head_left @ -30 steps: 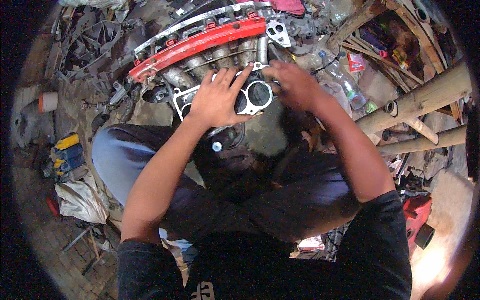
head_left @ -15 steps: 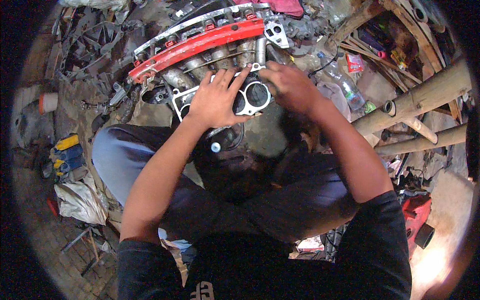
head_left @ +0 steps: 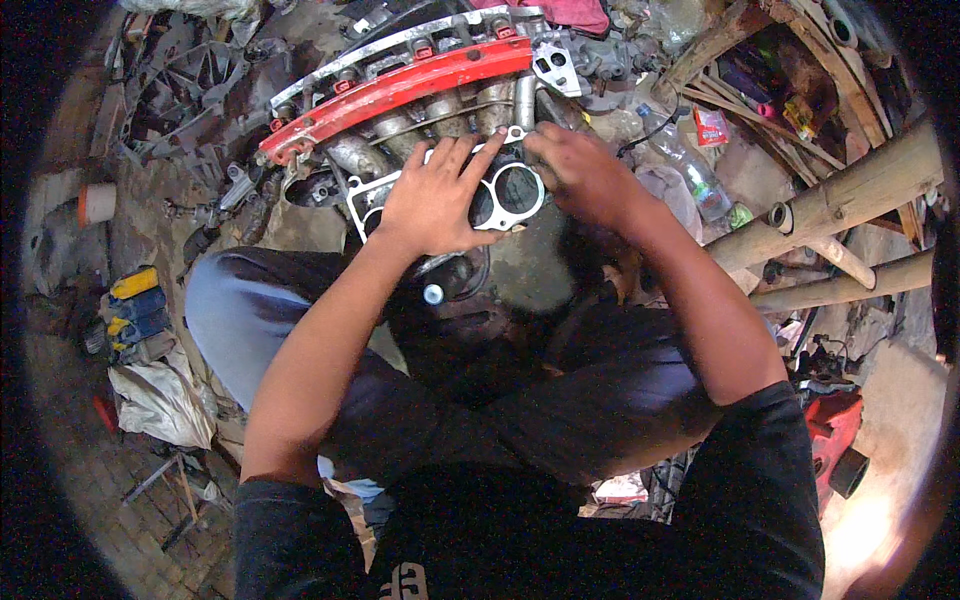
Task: The person sits on the floor and works on a disassembled engine block. They place a head gasket onto the engine block, align it, and use a tool to clean or scrape the surface around the gasket and cylinder openings.
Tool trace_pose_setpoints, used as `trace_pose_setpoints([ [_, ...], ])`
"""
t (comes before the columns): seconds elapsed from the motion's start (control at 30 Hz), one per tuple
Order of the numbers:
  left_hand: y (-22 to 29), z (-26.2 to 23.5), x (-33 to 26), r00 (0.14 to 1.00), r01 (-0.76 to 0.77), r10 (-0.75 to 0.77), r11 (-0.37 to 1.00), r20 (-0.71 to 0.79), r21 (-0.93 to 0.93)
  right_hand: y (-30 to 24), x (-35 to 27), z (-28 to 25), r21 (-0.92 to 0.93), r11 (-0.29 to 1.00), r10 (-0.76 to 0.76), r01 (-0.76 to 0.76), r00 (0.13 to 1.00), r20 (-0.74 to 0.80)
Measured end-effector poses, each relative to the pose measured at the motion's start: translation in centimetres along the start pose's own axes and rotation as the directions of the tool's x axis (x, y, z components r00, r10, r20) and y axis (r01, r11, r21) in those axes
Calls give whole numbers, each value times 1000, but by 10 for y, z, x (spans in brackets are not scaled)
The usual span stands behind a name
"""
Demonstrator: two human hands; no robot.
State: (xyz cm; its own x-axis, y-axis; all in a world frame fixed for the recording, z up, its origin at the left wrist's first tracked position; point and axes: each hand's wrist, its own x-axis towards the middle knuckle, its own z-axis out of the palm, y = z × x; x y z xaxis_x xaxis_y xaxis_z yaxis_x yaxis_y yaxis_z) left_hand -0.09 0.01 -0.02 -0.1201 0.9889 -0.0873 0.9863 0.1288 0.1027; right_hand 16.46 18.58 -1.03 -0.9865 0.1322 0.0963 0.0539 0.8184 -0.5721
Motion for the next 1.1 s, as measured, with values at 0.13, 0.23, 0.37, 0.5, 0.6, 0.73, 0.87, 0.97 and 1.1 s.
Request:
trace_pose_setpoints([
  [0.13, 1, -1, -1, 1000, 2, -2, 999, 2, 34, 4, -1, 5, 3, 1000, -22, 22, 999, -48],
  [0.23, 2, -2, 0, 1000, 8, -9, 999, 20, 50, -2, 3, 9, -29, 999, -46, 44, 996, -71],
  [0.37, -1, -2, 0, 999, 10, -9, 1000, 40, -4, 3, 8, 10, -39, 996, -80, 77, 995, -57],
  [0.5, 1, 1, 0, 1000, -2, 2, 1000, -12, -4, -1, 6, 10, -30, 991, -131, 128, 982, -134],
  [0.6, -1, 4, -2, 1000, -3, 3, 1000, -30, -7, -5, 9, 6, -27, 991, -132, 130, 985, -108],
  [0.73, 1, -1, 1, 1000, 4, -3, 1000, 13, -22, 5, 6, 10, -48, 992, -124, 119, 987, -107],
  [0.87, 0, 0, 1, 1000, -4, 4, 1000, 6, -7, 2, 6, 13, -34, 995, -103, 99, 985, -141],
  [0.97, -2, 2, -4, 1000, -1, 1, 1000, -27, -7, -3, 11, -7, 47, 999, -19, 15, 997, 74],
  [1.1, 3, -5, 0, 998, 13, -16, 999, 54, 52, -2, 2, -10, -15, 999, 42, -41, 994, 99],
])
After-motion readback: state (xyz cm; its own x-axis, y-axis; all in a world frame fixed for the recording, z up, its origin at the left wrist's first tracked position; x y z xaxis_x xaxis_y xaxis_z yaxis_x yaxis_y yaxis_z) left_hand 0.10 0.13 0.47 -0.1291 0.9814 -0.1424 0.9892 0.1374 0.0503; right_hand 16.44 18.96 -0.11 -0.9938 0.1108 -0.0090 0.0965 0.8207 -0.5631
